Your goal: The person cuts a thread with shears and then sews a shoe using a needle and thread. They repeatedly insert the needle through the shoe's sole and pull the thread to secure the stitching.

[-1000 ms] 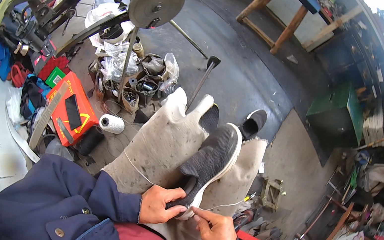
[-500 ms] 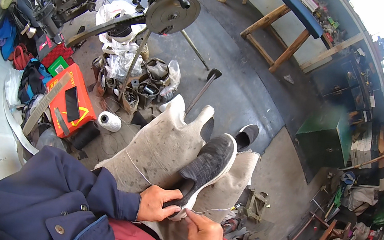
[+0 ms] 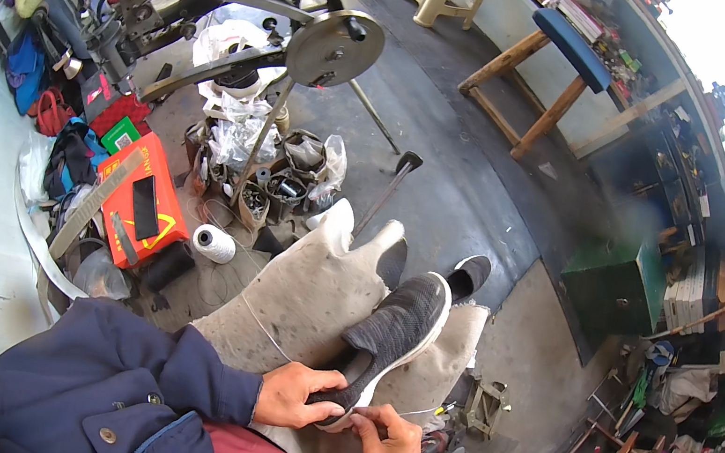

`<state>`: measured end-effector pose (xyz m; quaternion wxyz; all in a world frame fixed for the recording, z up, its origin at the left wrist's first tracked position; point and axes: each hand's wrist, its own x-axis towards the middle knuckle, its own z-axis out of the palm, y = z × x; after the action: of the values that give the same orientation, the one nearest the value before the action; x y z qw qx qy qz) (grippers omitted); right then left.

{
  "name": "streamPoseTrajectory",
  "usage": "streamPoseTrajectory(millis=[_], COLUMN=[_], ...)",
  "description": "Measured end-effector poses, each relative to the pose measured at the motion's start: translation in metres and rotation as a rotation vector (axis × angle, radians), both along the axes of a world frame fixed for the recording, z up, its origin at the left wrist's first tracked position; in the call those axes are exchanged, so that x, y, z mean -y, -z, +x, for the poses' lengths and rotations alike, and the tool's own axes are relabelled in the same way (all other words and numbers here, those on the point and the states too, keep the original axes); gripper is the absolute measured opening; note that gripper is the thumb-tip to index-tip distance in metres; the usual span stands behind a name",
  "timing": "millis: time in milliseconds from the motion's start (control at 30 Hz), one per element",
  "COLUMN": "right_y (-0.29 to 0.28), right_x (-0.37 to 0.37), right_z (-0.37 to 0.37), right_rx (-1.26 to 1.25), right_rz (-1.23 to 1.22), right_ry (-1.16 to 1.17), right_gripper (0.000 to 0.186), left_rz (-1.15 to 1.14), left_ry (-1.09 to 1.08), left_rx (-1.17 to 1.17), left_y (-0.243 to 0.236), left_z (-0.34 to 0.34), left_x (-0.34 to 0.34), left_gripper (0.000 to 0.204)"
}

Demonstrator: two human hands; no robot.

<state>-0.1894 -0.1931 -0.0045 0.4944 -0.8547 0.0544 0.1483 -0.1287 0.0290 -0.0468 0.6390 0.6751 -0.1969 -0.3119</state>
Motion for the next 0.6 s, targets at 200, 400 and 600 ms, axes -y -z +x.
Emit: streamPoseTrajectory(millis=[200,400,600], right_y=[0.004,0.003,-0.003], right_x=[0.006,0.014,0.027], right_z=[-0.013,-0.012,-0.008], right_rx=[0.058,0.155,0.173], right_rz=[0.1,0.095,0.051], right_ry=[0.112,0.115,0.104], right_gripper=[0.008,0.008,0.008], left_rz=[-0.106,0.15,-0.055], left_ry=[-0.065,0.074,0.064], left_rx=[0.256,0.689,0.284], left_y=[-0.012,-0.023,-0.037], left_z=[0.015,0.038,0.045], left_x=[-0.003,-0.011,-0.012], left_gripper=[0.03,0.018,0.013])
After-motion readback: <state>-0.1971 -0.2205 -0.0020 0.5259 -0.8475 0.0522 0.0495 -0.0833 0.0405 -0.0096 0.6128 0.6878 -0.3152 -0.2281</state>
